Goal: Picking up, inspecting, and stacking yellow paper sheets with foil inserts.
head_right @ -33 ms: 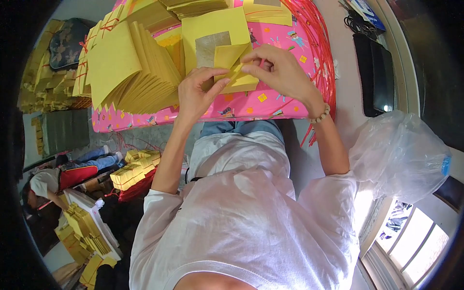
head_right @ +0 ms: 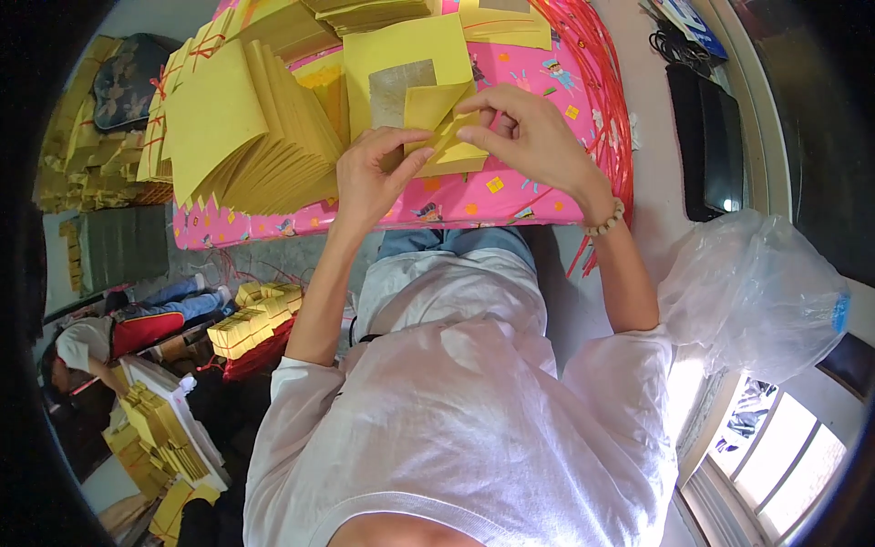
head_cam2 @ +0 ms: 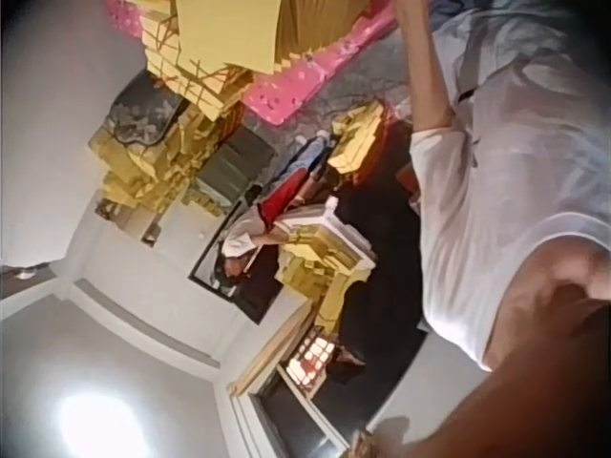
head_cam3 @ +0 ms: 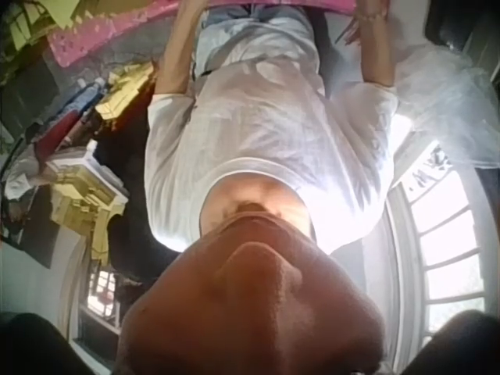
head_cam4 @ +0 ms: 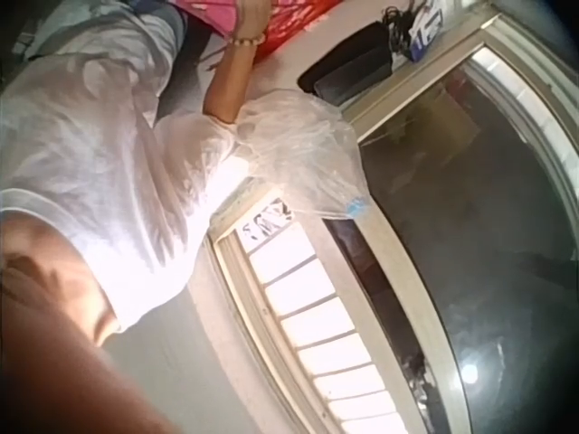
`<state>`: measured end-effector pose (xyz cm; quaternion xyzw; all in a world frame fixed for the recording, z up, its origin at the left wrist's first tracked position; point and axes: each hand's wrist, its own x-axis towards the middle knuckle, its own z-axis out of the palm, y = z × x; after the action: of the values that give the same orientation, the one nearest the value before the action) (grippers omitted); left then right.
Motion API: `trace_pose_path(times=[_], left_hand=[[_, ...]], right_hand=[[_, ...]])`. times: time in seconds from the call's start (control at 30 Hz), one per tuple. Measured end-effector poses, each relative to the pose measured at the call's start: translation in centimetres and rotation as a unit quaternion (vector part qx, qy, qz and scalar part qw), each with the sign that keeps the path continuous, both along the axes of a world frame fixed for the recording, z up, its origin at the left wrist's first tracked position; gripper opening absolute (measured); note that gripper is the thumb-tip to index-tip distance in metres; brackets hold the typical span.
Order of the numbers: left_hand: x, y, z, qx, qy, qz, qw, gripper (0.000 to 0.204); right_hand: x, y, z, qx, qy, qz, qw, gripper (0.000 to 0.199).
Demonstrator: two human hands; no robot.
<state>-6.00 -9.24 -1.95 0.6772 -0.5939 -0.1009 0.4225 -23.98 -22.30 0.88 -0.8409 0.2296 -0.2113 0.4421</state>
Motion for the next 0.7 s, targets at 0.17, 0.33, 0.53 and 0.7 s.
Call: trace_pose_path(times=[0.17,0.33,0.53,0.7], left_hand=[[-0.1,0.0,0.0,0.009,-0.004,0.002,1.000,0.018],[-0.3,0.3,-0.1,-0.019,-0.107,-0.038,0.993,0.041],[-0.8,0.4,-1.2,-0.033,-0.081,-0.008,0.996,0.072],[-0.6,-0.2,-0.8,-0.035,-0.058,0.007,0.998,0.056]], right_hand=[[0.1,0.5,0.1,-0.058,0.025,-0.021,0.998,0.025],[1.3,0.1,-0.9,-0.149,-0.008,-0.010,0.989,0.016],[2.3,0.7,-0.4,-0.135,-0.050,-0.029,0.989,0.012],[2.1,0.4,-1.4,-0.102,-0.091,-0.018,0.990,0.016]])
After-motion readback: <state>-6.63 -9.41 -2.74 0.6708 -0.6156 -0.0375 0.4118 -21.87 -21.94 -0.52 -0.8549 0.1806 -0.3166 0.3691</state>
